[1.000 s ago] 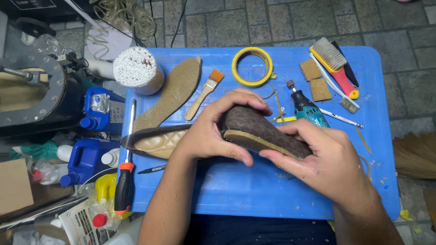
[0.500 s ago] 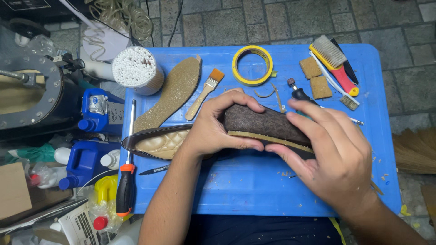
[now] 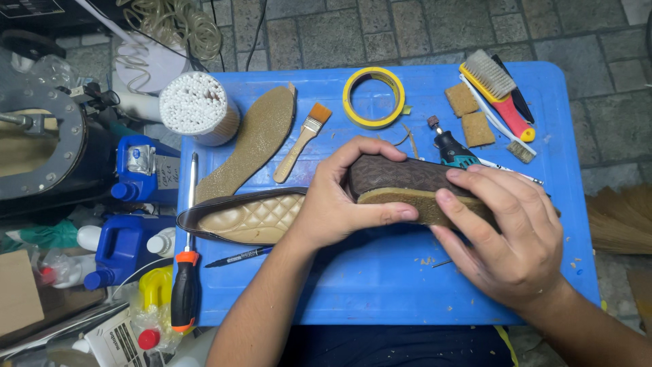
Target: The person uses a rotary tool to grind the edges of a shoe insole. They then place the insole into a high-heeled shoe and secure it with yellow tape. The person repeats the grinding process on the insole and re-secures it in the shoe with tape.
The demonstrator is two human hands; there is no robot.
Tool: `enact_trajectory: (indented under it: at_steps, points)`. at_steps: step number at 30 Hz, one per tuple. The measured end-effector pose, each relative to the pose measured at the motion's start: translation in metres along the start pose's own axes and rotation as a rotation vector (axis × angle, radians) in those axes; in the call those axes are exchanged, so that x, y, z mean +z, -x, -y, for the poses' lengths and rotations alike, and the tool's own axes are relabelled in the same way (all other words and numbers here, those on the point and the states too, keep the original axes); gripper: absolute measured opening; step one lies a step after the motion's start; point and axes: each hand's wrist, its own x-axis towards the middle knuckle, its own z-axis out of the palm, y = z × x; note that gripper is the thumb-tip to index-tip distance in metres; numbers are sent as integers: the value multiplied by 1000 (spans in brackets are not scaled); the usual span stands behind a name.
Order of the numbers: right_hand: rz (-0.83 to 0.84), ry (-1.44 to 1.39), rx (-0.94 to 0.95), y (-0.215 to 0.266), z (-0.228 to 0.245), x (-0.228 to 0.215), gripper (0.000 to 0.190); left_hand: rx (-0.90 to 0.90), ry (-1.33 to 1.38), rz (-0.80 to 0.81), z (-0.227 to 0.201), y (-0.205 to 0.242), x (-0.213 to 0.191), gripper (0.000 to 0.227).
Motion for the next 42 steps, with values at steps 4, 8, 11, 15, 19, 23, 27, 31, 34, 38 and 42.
enact_trajectory:
  at_steps: [4,8,11,15,19,23,27,31,34,38,42]
  points:
    - [-14,-15,20,4,-3,0,52,-55,99,-17,-2,3,8,58]
    - [-35,-21,8,7,-5,5,52,-51,142,-21,0,2,10,57]
    - [-49,-22,14,7,-5,7,51,-29,104,-11,2,2,8,56]
    - [-45,-28,35,5,-3,7,52,-58,164,-19,3,1,9,56]
    - [-14,-39,78,-1,0,6,52,-82,181,-48,5,1,10,54]
    - [34,-67,108,-12,2,4,53,-113,197,-102,8,-1,13,50]
    - [141,-168,164,-20,-4,1,56,-332,422,-211,11,-7,17,47]
    - [234,-214,166,-29,-18,6,58,-461,461,-298,16,-14,15,46]
    - [285,-260,170,-32,-29,12,51,-504,481,-340,21,-17,12,47]
    - [303,-348,140,-34,-37,21,44,-547,489,-365,26,-18,7,49]
    - [314,-394,132,-34,-41,24,42,-577,479,-351,29,-19,4,53]
